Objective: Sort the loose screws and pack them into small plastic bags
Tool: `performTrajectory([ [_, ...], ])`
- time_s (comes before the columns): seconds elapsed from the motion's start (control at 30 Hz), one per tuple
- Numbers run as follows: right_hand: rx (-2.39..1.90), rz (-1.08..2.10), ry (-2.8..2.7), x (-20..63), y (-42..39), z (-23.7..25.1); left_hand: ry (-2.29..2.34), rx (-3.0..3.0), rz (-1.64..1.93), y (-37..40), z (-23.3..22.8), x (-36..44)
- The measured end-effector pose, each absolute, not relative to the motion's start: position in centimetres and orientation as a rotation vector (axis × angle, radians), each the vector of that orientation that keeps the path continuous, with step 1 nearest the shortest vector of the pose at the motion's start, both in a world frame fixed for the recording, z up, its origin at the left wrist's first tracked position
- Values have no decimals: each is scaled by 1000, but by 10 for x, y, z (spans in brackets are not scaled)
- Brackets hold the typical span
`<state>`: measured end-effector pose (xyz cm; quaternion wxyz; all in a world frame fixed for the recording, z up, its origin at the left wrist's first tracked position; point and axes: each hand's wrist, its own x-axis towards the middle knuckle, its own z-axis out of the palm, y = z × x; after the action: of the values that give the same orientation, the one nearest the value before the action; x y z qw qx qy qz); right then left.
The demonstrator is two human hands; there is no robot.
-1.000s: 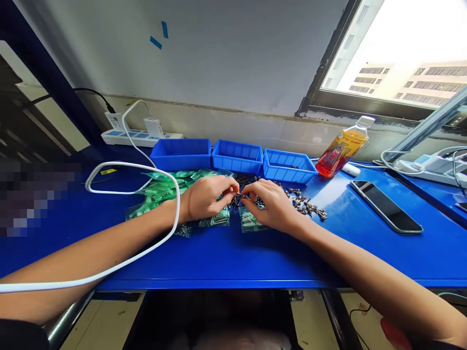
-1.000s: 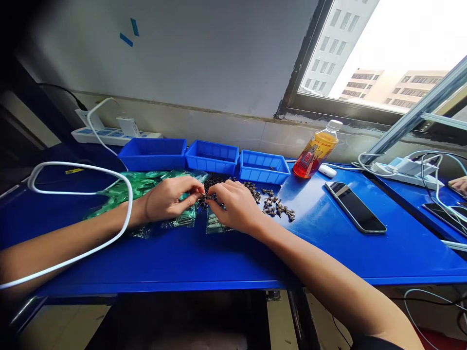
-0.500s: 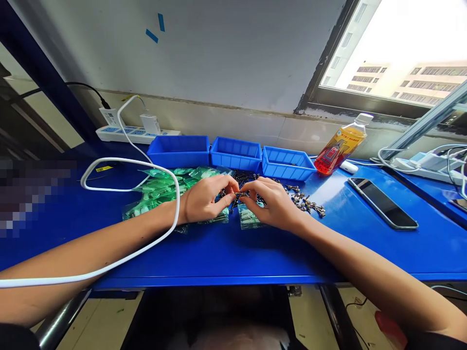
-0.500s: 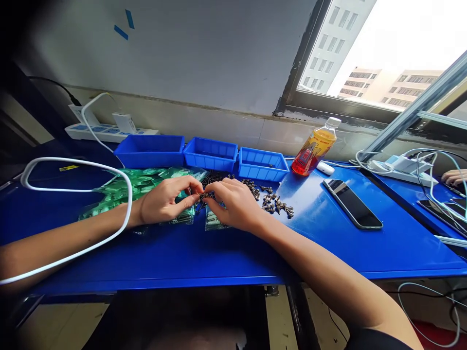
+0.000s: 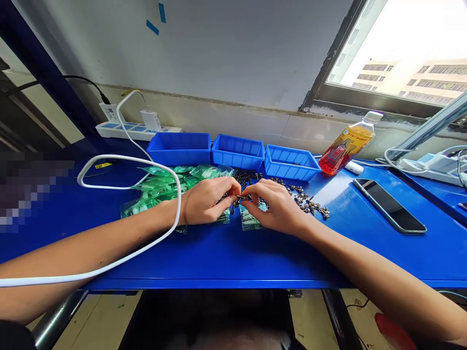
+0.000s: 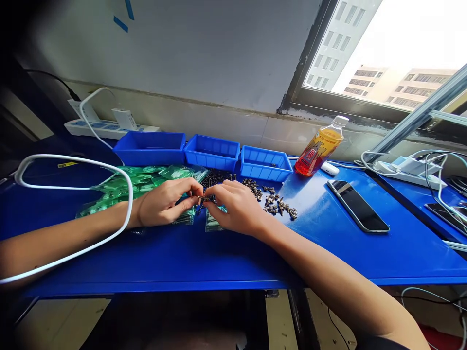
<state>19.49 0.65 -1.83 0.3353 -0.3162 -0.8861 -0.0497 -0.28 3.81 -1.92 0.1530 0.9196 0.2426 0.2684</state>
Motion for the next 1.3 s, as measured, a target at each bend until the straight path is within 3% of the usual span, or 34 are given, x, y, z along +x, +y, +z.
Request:
performTrajectory([
  [1.3, -770, -155, -2386, 195, 6, -15, 689, 2704, 712, 38, -19, -2],
])
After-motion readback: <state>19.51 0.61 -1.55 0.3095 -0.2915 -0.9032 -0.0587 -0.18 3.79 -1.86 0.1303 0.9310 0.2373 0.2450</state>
